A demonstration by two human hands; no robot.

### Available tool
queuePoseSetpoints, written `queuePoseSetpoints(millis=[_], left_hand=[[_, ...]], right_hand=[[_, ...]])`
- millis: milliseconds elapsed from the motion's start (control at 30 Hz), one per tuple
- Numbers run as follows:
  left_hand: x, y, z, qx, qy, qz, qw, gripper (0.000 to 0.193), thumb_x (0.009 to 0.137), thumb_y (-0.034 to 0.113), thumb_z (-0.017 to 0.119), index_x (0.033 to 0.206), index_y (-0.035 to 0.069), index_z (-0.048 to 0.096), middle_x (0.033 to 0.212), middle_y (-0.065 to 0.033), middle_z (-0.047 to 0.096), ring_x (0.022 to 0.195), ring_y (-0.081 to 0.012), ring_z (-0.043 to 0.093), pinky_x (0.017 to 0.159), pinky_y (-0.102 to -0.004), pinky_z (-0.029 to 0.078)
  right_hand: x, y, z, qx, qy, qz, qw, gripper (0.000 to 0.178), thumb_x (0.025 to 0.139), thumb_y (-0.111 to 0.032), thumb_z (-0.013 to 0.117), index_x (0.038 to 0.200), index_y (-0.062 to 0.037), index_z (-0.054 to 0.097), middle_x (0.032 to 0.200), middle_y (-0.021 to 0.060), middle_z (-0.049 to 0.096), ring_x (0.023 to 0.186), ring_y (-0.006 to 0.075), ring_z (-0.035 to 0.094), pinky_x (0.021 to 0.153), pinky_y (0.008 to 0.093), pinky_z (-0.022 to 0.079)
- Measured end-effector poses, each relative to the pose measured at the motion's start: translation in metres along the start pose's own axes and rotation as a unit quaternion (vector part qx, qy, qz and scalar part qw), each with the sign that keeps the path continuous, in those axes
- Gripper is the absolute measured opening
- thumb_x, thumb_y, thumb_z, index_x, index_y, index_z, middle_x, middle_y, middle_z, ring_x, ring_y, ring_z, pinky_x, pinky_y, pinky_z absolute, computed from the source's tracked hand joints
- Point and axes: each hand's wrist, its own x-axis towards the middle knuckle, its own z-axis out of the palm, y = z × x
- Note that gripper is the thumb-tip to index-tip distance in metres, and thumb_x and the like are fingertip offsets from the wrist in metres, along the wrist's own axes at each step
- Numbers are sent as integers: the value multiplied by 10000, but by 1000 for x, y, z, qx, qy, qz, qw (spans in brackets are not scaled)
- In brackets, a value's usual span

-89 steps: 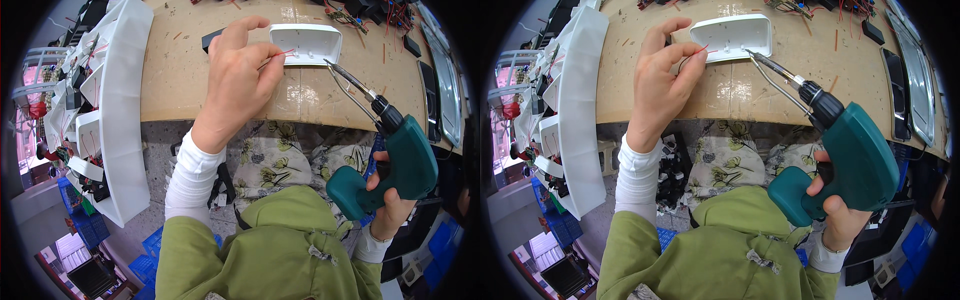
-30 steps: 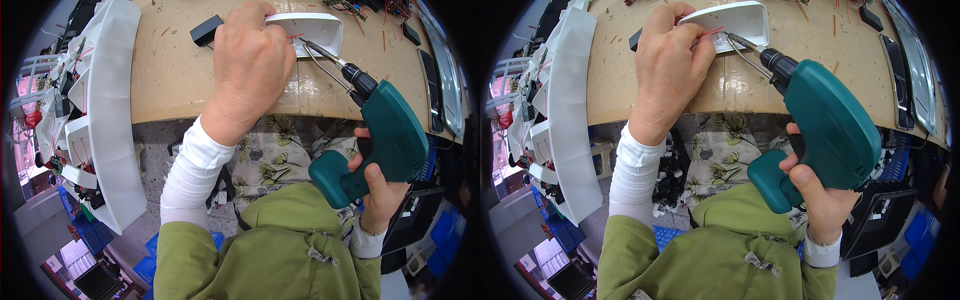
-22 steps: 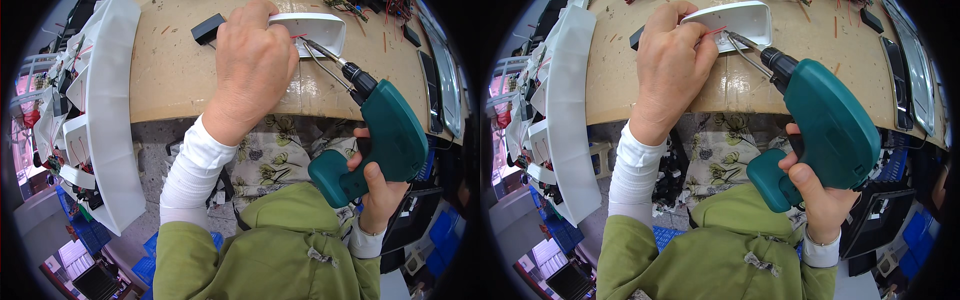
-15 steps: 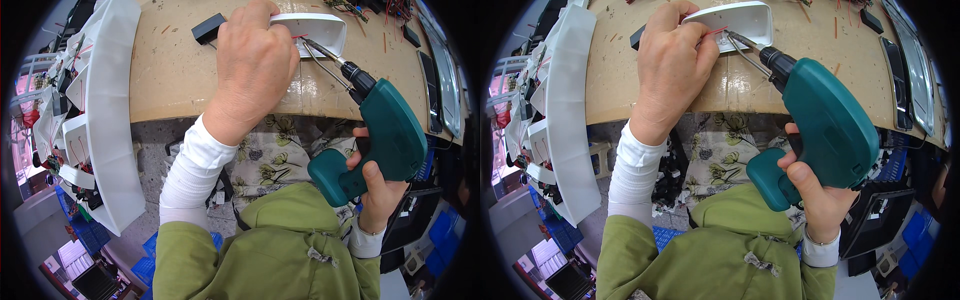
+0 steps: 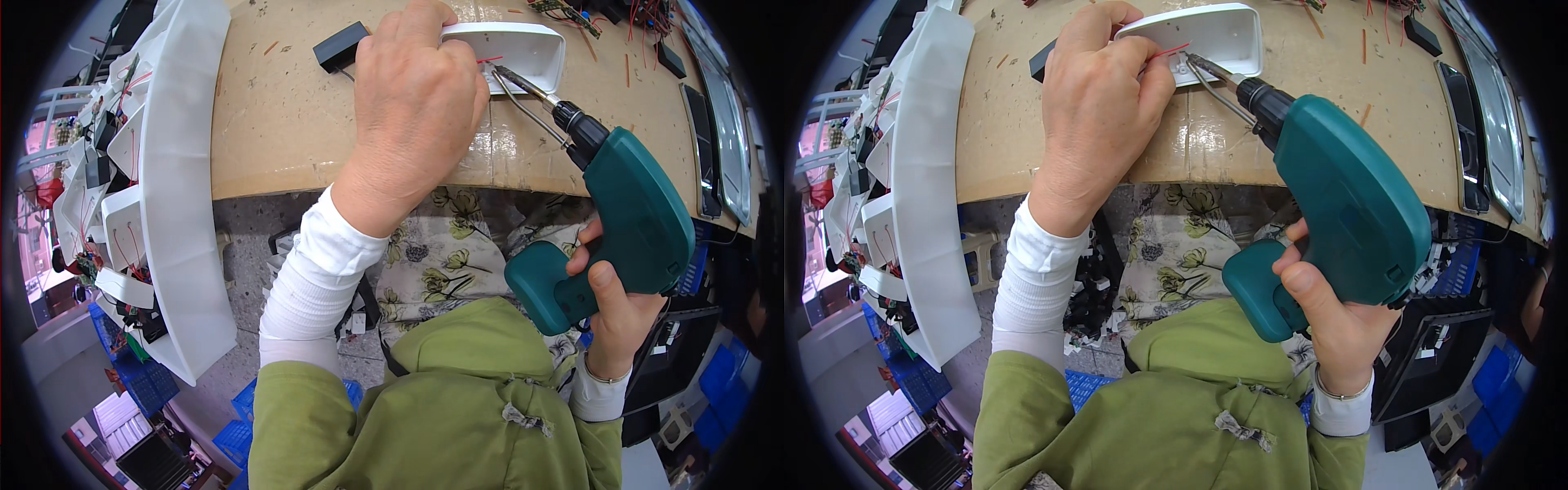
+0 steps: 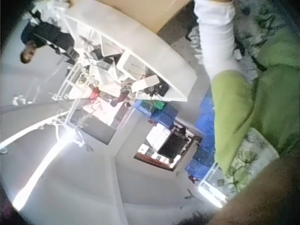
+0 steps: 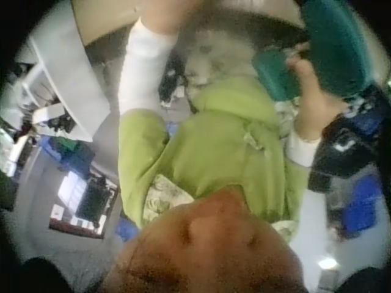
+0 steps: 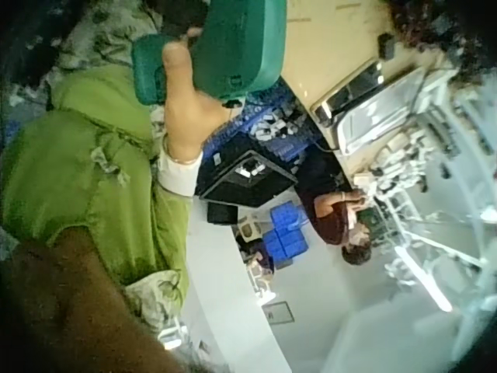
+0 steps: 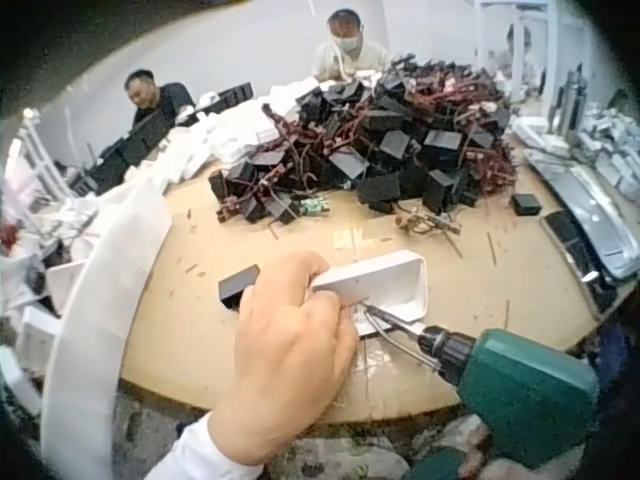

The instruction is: Soldering electronic components and wires into white plastic housings at a factory workbench.

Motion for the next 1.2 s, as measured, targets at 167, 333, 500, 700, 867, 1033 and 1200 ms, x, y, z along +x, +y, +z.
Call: queuePoseSetpoints(millis=[167,333,500,700,867,1033,1200], left_hand=[[18,18,-17,57,-290,-185,937,90,667,50,577,676,-36,549,933,-184,538,796,-316,518,705,-382,405],[-2,0,2,5,3,-4,1000,97,666,58,580,668,-34,549,948,-188,537,796,-316,519,700,-381,405],[21,20,-17,13,-133,-114,984,96,670,60,576,667,-32,548,943,-187,538,795,-316,517,697,-382,401],[24,20,-20,10,-144,-110,983,95,677,57,567,678,-35,546,932,-184,539,799,-314,514,694,-382,398],[32,25,-29,35,-273,-194,942,95,681,58,562,679,-36,546,922,-184,541,812,-313,515,702,-381,400],[-1,0,-1,12,-13,-5,1000,96,681,60,565,679,-34,546,925,-186,542,815,-317,516,709,-384,400],[-1,1,0,-1,-11,-9,1000,99,680,62,574,681,-34,546,935,-190,539,817,-321,516,710,-386,399]], right_hand=[[-1,2,-2,-9,-1,-4,1000,532,775,-267,630,1139,72,441,909,137,541,665,146,542,596,250,444],[-2,-1,-1,7,5,-9,1000,548,780,-269,624,1161,71,424,952,152,547,679,142,547,596,247,445],[0,0,-1,8,1,-10,1000,573,775,-264,630,1184,70,408,1011,177,548,685,139,552,590,234,448],[0,1,0,11,-3,-6,1000,580,772,-258,635,1190,70,404,1023,189,547,693,141,557,600,237,457],[0,0,1,10,-6,-12,1000,577,772,-257,635,1190,68,406,1023,195,546,693,142,557,604,242,458],[0,-1,3,1,0,-9,1000,549,773,-257,630,1166,70,430,990,176,549,688,144,550,614,252,453],[-2,2,-2,-21,-4,-1,1000,539,774,-261,631,1152,71,439,967,161,548,692,147,545,623,262,446]])
